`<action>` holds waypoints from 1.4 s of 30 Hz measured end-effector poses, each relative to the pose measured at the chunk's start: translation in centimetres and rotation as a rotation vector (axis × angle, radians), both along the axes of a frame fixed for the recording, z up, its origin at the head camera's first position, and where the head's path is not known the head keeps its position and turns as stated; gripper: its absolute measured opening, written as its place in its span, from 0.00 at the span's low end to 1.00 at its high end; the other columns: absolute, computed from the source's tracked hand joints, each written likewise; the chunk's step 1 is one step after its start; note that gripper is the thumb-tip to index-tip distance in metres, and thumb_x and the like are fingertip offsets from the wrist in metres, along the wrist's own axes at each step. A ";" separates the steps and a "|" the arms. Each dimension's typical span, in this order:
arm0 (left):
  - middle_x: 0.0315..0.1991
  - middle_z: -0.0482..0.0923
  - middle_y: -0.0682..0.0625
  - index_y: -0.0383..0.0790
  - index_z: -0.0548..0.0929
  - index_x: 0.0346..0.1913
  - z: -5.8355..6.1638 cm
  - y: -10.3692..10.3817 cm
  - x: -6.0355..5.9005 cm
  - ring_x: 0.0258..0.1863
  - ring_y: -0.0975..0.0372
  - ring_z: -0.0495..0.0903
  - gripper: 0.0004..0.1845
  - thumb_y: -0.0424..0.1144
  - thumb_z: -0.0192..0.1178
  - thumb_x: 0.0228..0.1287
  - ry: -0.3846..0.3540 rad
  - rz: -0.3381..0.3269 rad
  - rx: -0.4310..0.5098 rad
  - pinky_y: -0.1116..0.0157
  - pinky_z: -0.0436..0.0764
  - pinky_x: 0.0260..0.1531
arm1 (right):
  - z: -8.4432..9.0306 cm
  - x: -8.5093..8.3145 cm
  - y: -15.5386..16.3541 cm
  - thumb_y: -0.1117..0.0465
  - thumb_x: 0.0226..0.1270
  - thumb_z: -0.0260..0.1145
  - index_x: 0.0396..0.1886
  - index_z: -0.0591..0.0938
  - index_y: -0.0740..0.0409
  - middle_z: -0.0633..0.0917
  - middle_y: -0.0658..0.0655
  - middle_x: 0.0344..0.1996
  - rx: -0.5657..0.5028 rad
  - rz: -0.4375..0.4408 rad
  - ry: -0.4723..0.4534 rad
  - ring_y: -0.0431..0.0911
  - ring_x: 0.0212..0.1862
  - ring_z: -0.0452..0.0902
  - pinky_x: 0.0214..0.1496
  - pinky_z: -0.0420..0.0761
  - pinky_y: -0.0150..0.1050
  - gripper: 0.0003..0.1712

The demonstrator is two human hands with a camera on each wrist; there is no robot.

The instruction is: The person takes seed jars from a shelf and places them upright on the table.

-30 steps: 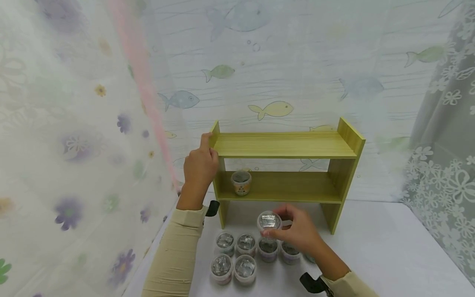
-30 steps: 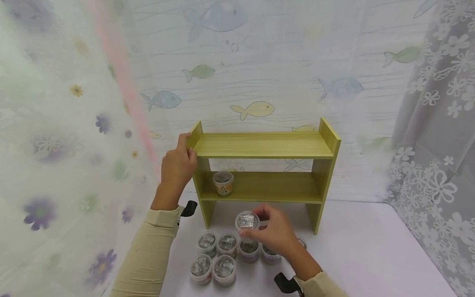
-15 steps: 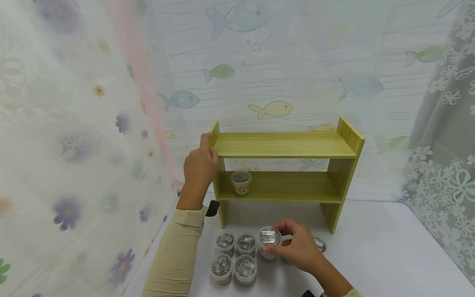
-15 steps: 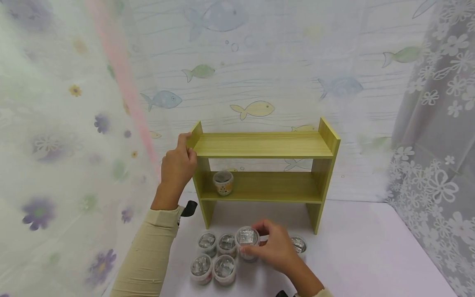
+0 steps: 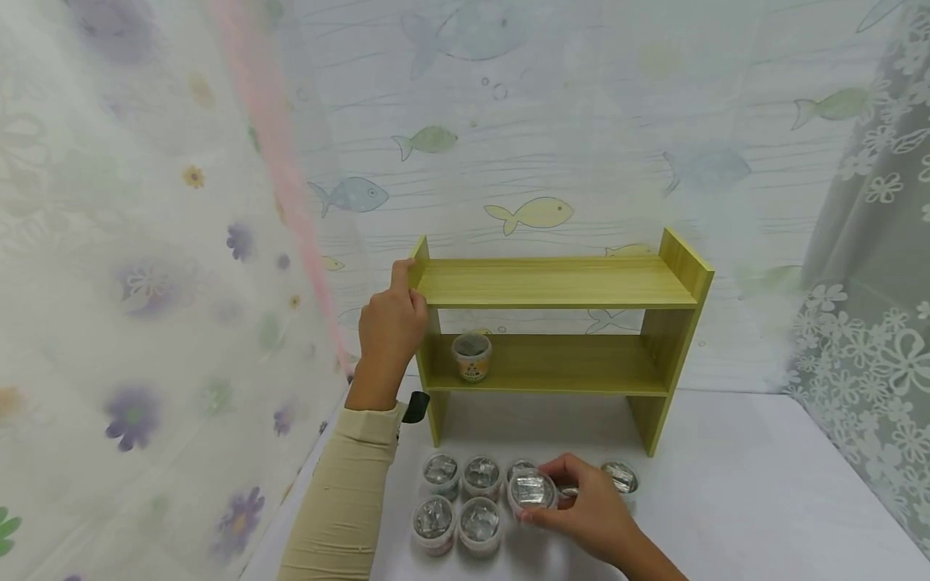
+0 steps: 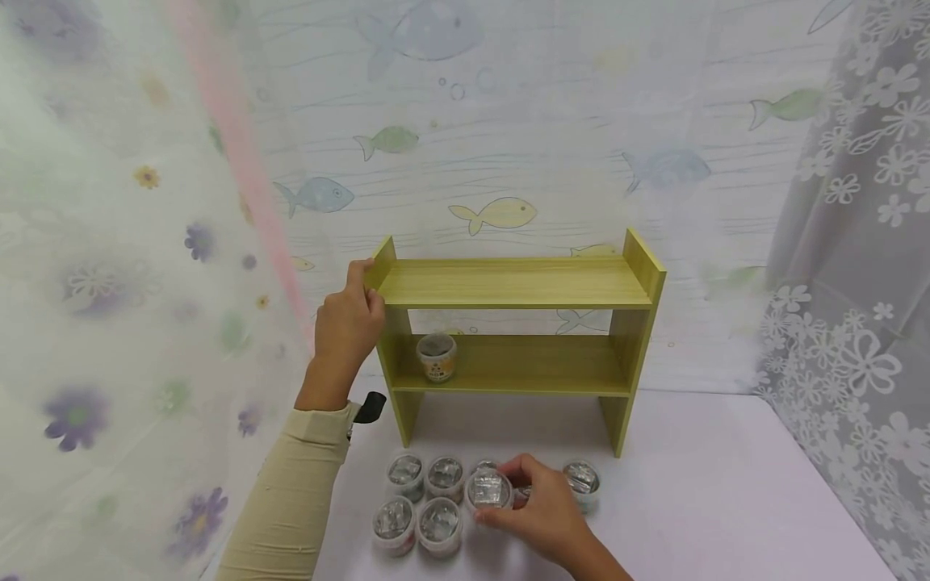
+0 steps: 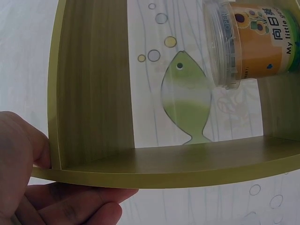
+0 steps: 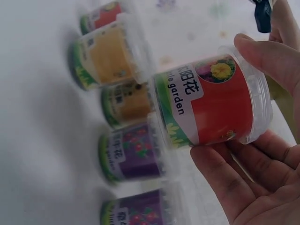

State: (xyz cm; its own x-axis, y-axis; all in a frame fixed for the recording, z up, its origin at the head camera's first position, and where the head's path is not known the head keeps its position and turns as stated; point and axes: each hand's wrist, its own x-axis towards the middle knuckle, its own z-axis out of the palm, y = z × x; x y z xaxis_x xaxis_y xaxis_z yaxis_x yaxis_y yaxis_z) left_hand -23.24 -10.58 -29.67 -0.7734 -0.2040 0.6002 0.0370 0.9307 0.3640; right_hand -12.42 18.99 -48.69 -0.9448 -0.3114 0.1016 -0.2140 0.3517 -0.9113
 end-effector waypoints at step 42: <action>0.11 0.66 0.47 0.48 0.69 0.72 -0.3 -0.2 -0.1 0.10 0.55 0.64 0.25 0.39 0.46 0.74 0.039 -0.010 -0.018 0.60 0.62 0.11 | -4.3 1.5 0.3 0.45 0.46 0.86 0.52 0.82 0.59 0.88 0.55 0.50 0.033 0.082 0.022 0.42 0.49 0.87 0.42 0.86 0.30 0.37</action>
